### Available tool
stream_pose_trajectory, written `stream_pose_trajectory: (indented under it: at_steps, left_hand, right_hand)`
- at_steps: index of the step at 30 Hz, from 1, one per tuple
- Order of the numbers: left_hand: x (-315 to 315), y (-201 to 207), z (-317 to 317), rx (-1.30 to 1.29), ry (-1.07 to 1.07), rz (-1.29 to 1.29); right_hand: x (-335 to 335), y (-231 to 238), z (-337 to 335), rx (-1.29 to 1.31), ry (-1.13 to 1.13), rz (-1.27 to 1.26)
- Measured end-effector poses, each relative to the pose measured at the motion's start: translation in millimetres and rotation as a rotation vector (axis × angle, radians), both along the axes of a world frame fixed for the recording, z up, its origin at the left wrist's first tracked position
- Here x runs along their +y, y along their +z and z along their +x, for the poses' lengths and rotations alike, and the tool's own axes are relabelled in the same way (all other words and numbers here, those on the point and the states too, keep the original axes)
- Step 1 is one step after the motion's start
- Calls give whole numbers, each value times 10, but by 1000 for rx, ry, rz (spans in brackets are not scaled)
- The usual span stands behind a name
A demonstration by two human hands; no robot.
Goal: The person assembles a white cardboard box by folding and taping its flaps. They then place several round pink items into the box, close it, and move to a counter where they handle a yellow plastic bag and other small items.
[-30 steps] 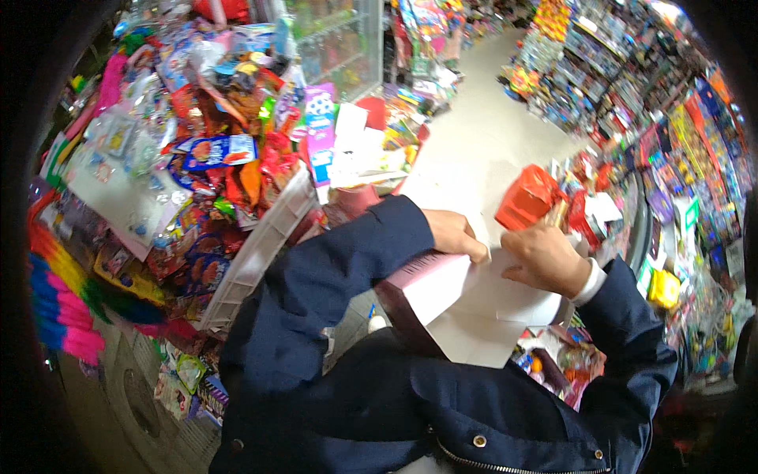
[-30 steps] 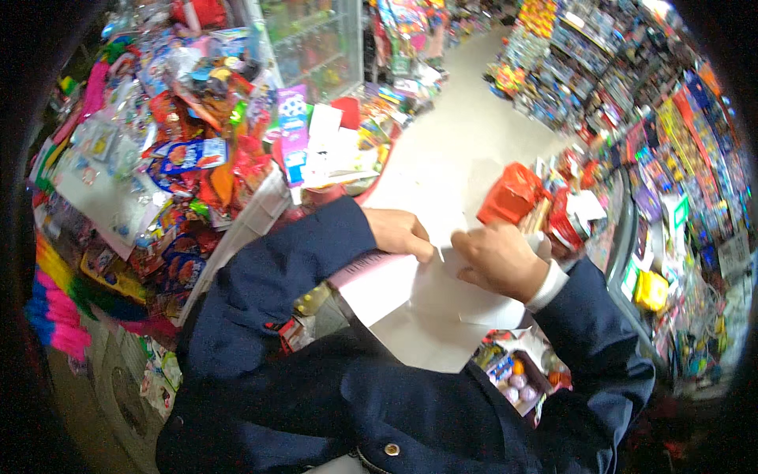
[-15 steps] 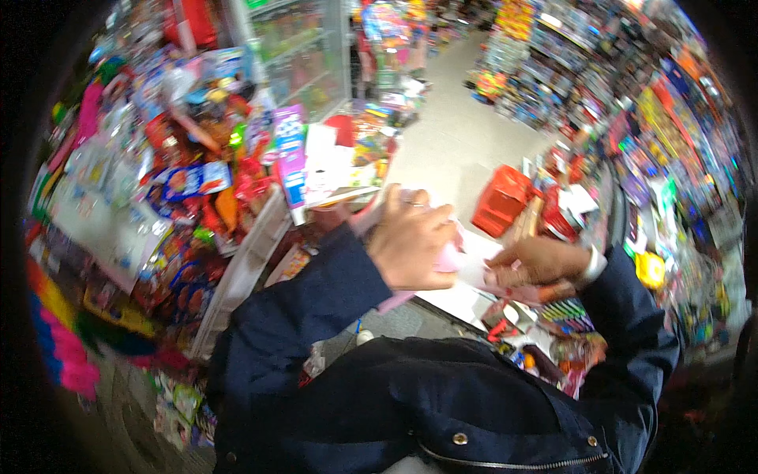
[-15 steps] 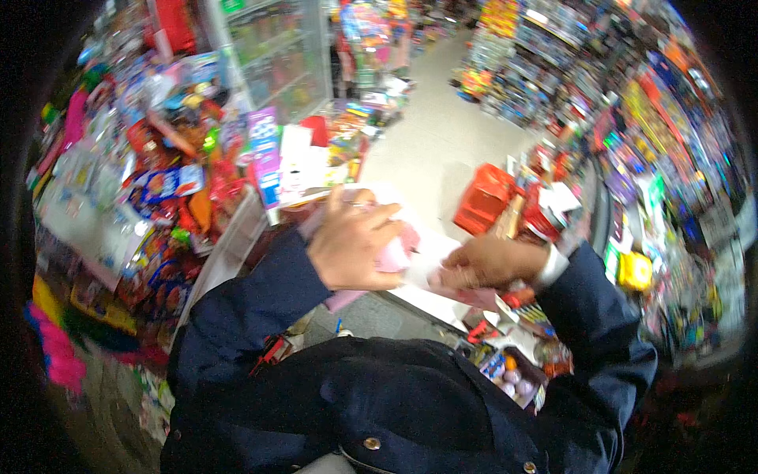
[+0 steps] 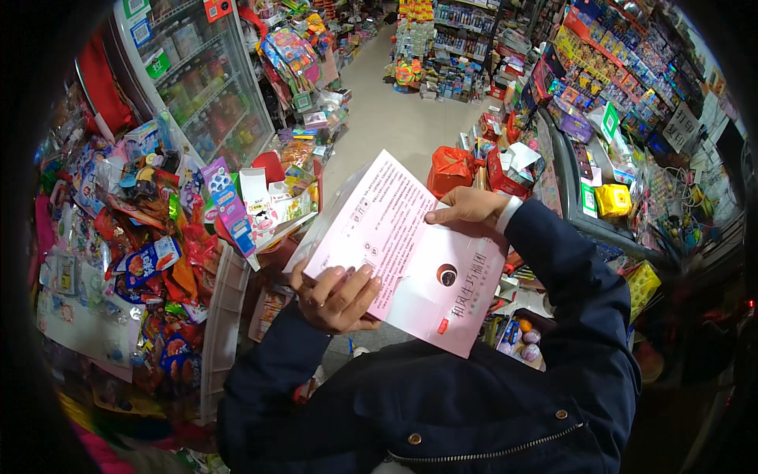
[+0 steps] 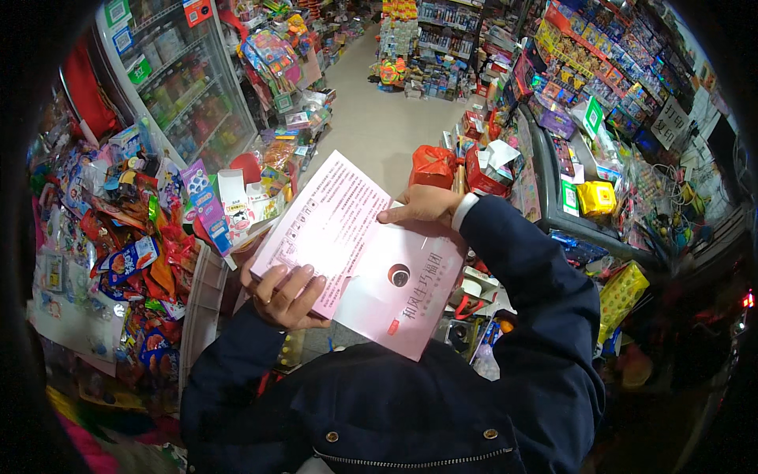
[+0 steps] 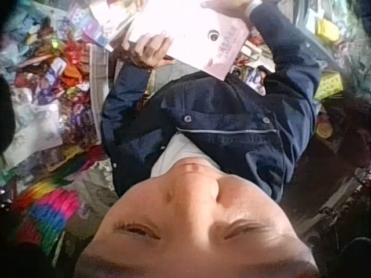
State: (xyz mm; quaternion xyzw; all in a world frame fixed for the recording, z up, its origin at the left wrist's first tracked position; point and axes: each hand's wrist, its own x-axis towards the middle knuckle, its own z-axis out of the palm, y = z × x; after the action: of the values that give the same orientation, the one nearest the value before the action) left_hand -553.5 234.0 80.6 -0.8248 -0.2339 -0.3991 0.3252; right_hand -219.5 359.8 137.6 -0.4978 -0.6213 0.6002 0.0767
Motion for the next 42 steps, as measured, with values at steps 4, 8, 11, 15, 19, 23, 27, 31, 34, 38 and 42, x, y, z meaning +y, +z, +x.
stream_pose_trajectory:
  at_steps: [4,8,11,15,19,23,27,31,34,38,42]
  left_hand:
    - [7,-268,0,-15,139,-53]
    - [-85,-226,1,78,106,-264]
    - [-46,57,123,75,188,-444]
    - [270,455,396,24,75,-587]
    - [544,572,527,173,69,-689]
    - [525,501,569,267,-18,-957]
    - [368,443,592,235,-132,-1046]
    - [256,440,529,139,-282,-1101]
    - [199,430,489,86,-338,-1191]
    - [166,420,487,76,-367,-1196]
    - [184,502,469,76,-429,-1237]
  right_hand:
    - [166,96,-33,-152,53,226]
    - [202,281,-97,-222,319,775]
    - [53,315,-325,-440,461,1035]
    - [-215,327,-617,-605,585,1132]
    - [-478,262,-700,-482,703,1293]
    - [-614,159,-672,-503,717,1328]
    - [-844,130,-583,-392,674,1343]
    - [-1103,147,-527,-424,702,1436]
    - [-1205,143,-526,-462,728,1496]
    - [-1202,172,-539,-394,743,1495]
    - [-1144,354,-498,-380,807,1471]
